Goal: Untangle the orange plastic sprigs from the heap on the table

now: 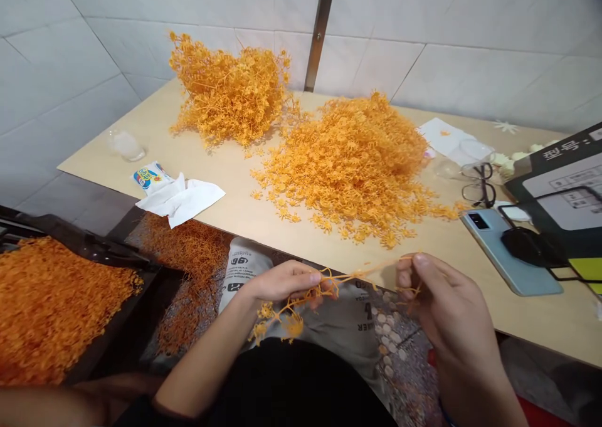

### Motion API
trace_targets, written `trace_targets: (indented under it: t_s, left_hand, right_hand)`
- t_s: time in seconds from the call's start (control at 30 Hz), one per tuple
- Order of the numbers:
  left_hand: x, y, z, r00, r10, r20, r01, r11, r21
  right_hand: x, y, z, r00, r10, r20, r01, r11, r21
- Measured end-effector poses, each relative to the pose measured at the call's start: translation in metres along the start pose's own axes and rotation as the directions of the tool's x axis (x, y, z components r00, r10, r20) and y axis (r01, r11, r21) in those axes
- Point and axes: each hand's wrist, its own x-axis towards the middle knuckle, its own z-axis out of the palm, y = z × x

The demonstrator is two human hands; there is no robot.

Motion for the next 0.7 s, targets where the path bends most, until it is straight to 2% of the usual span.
trace_targets:
  t_s: [0.1,0.23,0.3,0.4,0.47,0.6,0.7]
  left_hand:
    - [0.002,0.002,0.003,1.000,-0.021,-0.023,0.022,0.998,0.056]
    - [0.008,0.012,0.015,0.994,0.010,-0.112,0.020,0.966,0.259]
    - [0.013,0.016,0.022,0.980,0.040,-0.195,0.032,0.935,0.354]
    - [0.018,0.019,0.032,0.918,0.107,-0.382,0.079,0.894,0.440]
    - [0.019,0.020,0.038,0.879,0.164,-0.448,0.066,0.888,0.454]
    - [0.017,0.023,0.046,0.852,0.229,-0.471,0.030,0.876,0.481]
    - [0.014,0.030,0.054,0.831,0.286,-0.477,0.043,0.821,0.569]
  right_hand:
    - [0.001,0.000,-0.002,0.994,-0.078,-0.072,0.080,0.996,0.026]
    - [-0.002,-0.007,-0.007,0.970,-0.172,-0.173,0.180,0.983,0.030]
    - [-0.004,-0.012,-0.011,0.950,-0.216,-0.224,0.224,0.975,0.009]
    - [-0.008,-0.015,-0.020,0.945,-0.207,-0.254,0.223,0.974,0.035]
    - [-0.011,-0.013,-0.027,0.948,-0.176,-0.266,0.198,0.979,0.057]
    - [-0.016,-0.005,-0.043,0.949,-0.142,-0.281,0.160,0.986,0.042]
    - [-0.017,-0.006,-0.055,0.933,-0.149,-0.329,0.169,0.985,0.033]
